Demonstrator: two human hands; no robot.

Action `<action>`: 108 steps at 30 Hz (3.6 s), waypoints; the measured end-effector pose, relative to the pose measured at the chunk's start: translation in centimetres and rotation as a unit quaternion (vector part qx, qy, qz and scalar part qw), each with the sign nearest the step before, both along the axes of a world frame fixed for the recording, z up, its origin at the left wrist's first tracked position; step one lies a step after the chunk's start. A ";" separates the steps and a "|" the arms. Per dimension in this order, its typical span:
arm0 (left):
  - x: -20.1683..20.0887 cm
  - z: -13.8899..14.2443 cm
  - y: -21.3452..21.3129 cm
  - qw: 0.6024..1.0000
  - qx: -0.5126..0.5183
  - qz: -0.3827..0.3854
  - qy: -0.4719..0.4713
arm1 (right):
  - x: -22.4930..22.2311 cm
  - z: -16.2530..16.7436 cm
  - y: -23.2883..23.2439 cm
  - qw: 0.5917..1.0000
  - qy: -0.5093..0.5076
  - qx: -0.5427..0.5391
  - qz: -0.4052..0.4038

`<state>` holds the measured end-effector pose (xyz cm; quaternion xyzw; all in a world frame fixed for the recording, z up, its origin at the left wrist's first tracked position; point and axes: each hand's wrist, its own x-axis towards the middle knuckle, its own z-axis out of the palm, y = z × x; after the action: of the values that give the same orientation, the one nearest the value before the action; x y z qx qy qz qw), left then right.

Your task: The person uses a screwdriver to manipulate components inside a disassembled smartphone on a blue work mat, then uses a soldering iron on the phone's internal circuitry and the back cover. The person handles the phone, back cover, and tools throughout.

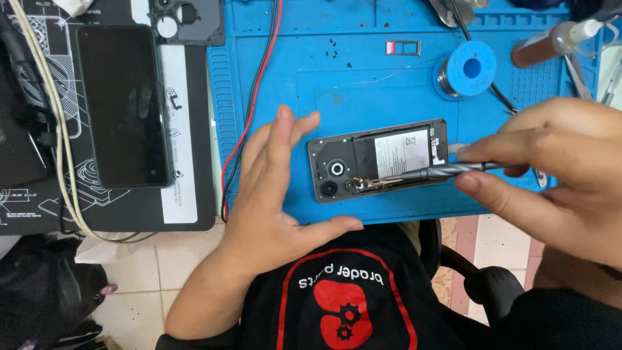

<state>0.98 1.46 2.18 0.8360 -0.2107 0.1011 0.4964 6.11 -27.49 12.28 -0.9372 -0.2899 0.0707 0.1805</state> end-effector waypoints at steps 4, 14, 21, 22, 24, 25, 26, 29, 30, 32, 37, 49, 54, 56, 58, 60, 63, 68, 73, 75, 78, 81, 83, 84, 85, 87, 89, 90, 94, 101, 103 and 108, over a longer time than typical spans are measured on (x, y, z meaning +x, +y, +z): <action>0.3 -1.0 -0.7 0.998 0.030 -0.012 0.062 | 0.0 0.6 1.2 0.996 -0.078 -0.024 0.047; -0.1 -2.0 -0.9 0.996 0.076 0.000 0.051 | 0.1 0.3 3.3 0.987 -0.096 -0.038 0.122; 0.0 -1.9 -1.1 0.996 0.079 0.008 0.037 | -0.9 -0.3 3.6 0.983 -0.072 -0.028 0.167; 0.0 -1.9 -1.1 0.996 0.076 0.007 0.040 | -1.0 -0.3 3.8 0.983 -0.069 -0.030 0.168; 0.0 -1.8 -1.1 0.997 0.070 0.004 0.043 | -1.0 -0.2 4.0 0.982 -0.065 -0.036 0.171; 0.0 -1.8 -1.2 0.996 0.073 0.005 0.043 | -1.0 -0.1 4.2 0.982 -0.064 -0.043 0.173; 0.0 -1.8 -1.2 0.996 0.076 0.006 0.042 | -1.0 0.0 4.4 0.981 -0.063 -0.050 0.174; 0.0 -1.7 -1.1 0.996 0.079 0.007 0.040 | -1.0 0.2 4.7 0.975 -0.057 -0.072 0.203; 0.0 -1.7 -1.1 0.996 0.077 0.006 0.039 | -1.0 0.3 4.9 0.972 -0.054 -0.080 0.216; 0.1 -1.7 -1.2 0.996 0.074 0.004 0.040 | -1.2 0.4 5.2 0.961 -0.082 -0.087 0.249; 0.0 -1.6 -1.3 0.996 0.078 0.012 0.035 | -2.0 0.3 6.1 0.938 -0.072 -0.214 0.264; 0.2 -1.3 -1.6 0.996 0.079 0.017 0.037 | -1.1 0.6 5.6 0.932 -0.025 -0.208 0.295; 0.1 -1.4 -1.5 0.996 0.082 0.013 0.037 | -1.4 1.2 5.9 0.941 -0.055 -0.106 0.316; 0.1 -1.4 -1.6 0.996 0.083 0.015 0.033 | -1.5 1.1 6.3 0.946 -0.032 -0.078 0.314; 0.1 -1.5 -1.6 0.996 0.084 0.017 0.031 | -1.5 1.1 6.5 0.942 -0.024 -0.117 0.315; 0.1 -1.5 -1.7 0.996 0.086 0.020 0.030 | -1.4 1.1 6.5 0.927 -0.031 -0.198 0.316; 0.1 -1.5 -1.6 0.995 0.089 0.019 0.032 | -1.2 0.9 6.3 0.915 -0.038 -0.242 0.320; 0.2 -1.5 -1.6 0.995 0.090 0.019 0.030 | -1.3 0.9 6.1 0.932 -0.036 -0.215 0.290; 0.2 -1.4 -1.6 0.995 0.094 0.019 0.030 | -1.4 0.9 6.2 0.873 0.015 -0.392 0.288; 0.2 -1.4 -1.7 0.995 0.093 0.019 0.033 | -1.1 1.0 6.1 0.917 -0.144 -0.219 0.302; 0.2 -1.4 -1.6 0.995 0.090 0.016 0.035 | -1.3 0.9 6.2 0.910 -0.066 -0.287 0.293; 0.2 -1.4 -1.6 0.995 0.088 0.020 0.030 | -1.0 0.8 6.0 0.927 -0.123 -0.204 0.290; 0.2 -1.4 -1.7 0.995 0.089 0.018 0.033 | -1.2 0.8 6.0 0.917 -0.080 -0.263 0.288; 0.2 -1.4 -1.7 0.995 0.091 0.017 0.034 | -1.3 0.8 6.0 0.915 -0.070 -0.281 0.280; 0.2 -1.4 -1.7 0.995 0.090 0.018 0.034 | -1.4 0.7 6.0 0.913 -0.061 -0.299 0.272; 0.1 -1.3 -1.6 0.995 0.088 0.018 0.033 | -1.4 0.6 5.9 0.915 -0.066 -0.316 0.242; 0.1 -1.3 -1.7 0.995 0.088 0.018 0.035 | -1.3 0.7 5.7 0.920 -0.064 -0.272 0.276; 0.1 -1.3 -1.6 0.995 0.089 0.019 0.035 | -1.3 0.6 5.7 0.917 -0.064 -0.280 0.278; 0.1 -1.3 -1.6 0.995 0.086 0.016 0.038 | -1.4 0.6 6.0 0.916 -0.066 -0.296 0.263; 0.1 -1.4 -1.4 0.996 0.081 0.016 0.025 | -1.9 0.8 6.5 0.910 -0.078 -0.277 0.299; 0.0 -1.4 -1.5 0.997 0.077 0.018 0.020 | -1.8 0.6 6.3 0.915 -0.082 -0.255 0.302; 0.0 -1.5 -1.4 0.996 0.076 0.013 0.039 | -1.0 0.9 5.8 0.945 -0.070 -0.210 0.240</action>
<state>0.97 0.08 0.66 0.8773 -0.1873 0.0591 0.4379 5.10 -21.72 13.18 -0.8589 -0.4973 0.1049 -0.0632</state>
